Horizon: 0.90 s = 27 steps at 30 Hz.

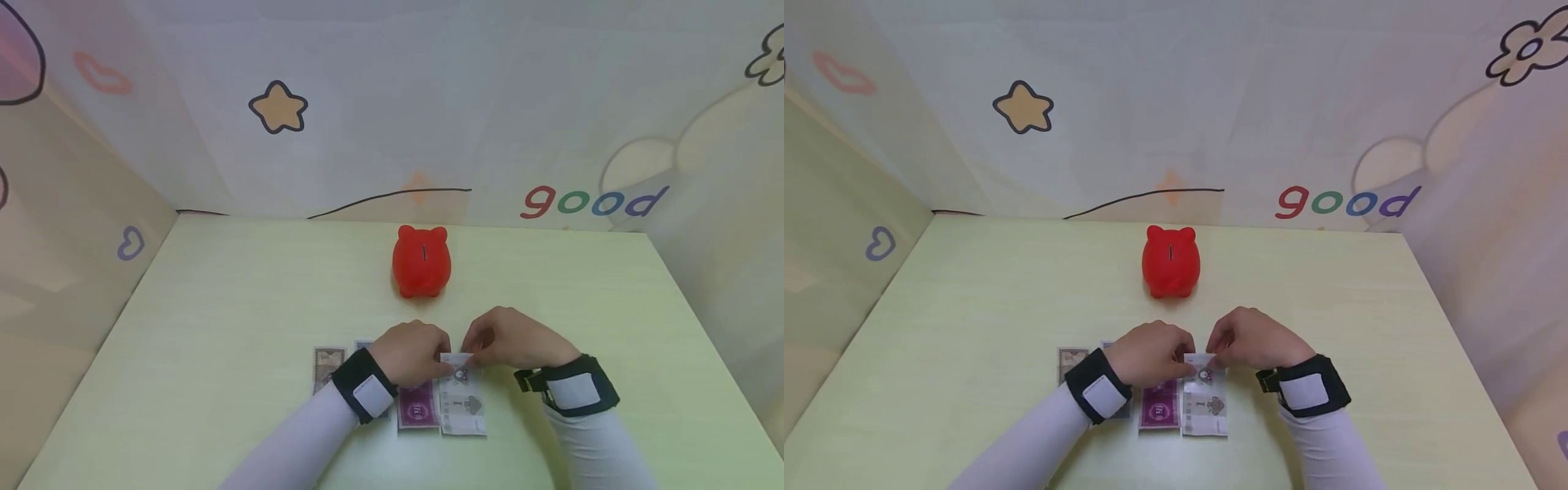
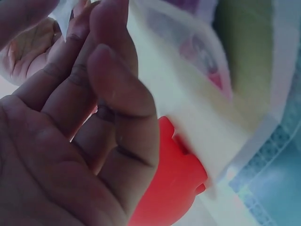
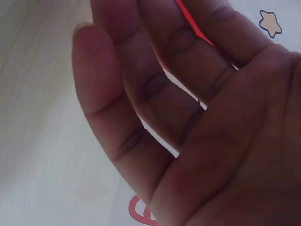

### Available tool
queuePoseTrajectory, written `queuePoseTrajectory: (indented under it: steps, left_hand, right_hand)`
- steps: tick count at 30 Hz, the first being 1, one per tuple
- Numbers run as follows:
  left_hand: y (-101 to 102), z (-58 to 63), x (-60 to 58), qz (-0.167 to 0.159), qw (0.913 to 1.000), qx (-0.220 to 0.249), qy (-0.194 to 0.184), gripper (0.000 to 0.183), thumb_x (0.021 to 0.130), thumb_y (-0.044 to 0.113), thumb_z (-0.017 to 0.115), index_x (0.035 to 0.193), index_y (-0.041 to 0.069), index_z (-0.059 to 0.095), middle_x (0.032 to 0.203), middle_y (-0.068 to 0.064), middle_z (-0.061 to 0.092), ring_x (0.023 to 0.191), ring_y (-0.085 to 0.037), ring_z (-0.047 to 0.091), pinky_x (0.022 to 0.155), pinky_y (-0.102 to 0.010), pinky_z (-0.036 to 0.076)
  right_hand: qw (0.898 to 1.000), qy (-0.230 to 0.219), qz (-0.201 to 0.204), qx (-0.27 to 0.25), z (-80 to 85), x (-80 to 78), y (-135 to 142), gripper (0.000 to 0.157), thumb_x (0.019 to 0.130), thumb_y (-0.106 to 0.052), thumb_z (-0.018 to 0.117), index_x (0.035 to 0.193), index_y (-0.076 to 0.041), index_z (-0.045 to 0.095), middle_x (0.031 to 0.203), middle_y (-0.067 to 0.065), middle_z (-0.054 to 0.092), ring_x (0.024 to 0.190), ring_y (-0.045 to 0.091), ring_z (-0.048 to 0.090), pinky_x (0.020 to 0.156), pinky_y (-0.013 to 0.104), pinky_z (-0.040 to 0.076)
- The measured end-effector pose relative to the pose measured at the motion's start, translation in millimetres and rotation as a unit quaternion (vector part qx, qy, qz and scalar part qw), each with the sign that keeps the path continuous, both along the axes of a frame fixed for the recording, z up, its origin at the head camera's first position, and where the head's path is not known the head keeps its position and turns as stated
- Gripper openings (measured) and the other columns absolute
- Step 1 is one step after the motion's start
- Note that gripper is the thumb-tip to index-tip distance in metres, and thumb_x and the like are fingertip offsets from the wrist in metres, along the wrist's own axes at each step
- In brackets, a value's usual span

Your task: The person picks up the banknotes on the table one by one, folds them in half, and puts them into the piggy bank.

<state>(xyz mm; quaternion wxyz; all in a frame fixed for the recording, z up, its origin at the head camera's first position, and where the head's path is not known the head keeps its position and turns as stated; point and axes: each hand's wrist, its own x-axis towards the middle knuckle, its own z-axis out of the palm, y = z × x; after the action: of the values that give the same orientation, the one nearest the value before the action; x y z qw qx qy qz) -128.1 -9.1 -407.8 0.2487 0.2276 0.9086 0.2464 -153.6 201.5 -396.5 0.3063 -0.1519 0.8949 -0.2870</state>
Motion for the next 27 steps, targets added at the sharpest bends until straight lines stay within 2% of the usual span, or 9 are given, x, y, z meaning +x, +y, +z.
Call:
queuePoseTrajectory:
  steps: [9,16,27]
  left_hand:
    - [-0.4,-2.3,0.8,-0.005,0.9993,0.016,0.033,0.011,0.098,0.027,0.071,0.097,0.018,0.076,0.067,0.005,0.062,0.064,-0.012,0.058,0.057,-0.024,0.044]
    - [-3.5,0.3,-1.7,0.001,0.9992,0.026,0.029,0.011,0.098,0.028,0.071,0.100,0.018,0.076,0.069,0.006,0.063,0.064,-0.012,0.058,0.058,-0.025,0.046]
    - [-12.1,10.6,-7.6,0.019,0.9981,0.057,0.013,0.015,0.098,0.030,0.072,0.107,0.018,0.075,0.080,0.006,0.067,0.071,-0.012,0.059,0.064,-0.024,0.050]
  right_hand:
    - [1.000,0.013,0.007,0.016,2.7,-0.9,-1.7,0.008,0.088,-0.013,0.081,0.090,-0.021,0.081,0.086,-0.002,0.073,0.083,0.020,0.061,0.074,0.032,0.054]
    - [1.000,0.028,0.006,0.000,4.2,-0.1,3.6,0.010,0.090,-0.013,0.079,0.090,-0.023,0.081,0.087,-0.004,0.073,0.085,0.020,0.060,0.074,0.032,0.053]
    - [0.996,0.073,0.018,-0.038,14.1,-0.3,9.7,0.014,0.094,-0.013,0.075,0.103,-0.021,0.082,0.095,-0.005,0.076,0.089,0.020,0.061,0.075,0.030,0.055]
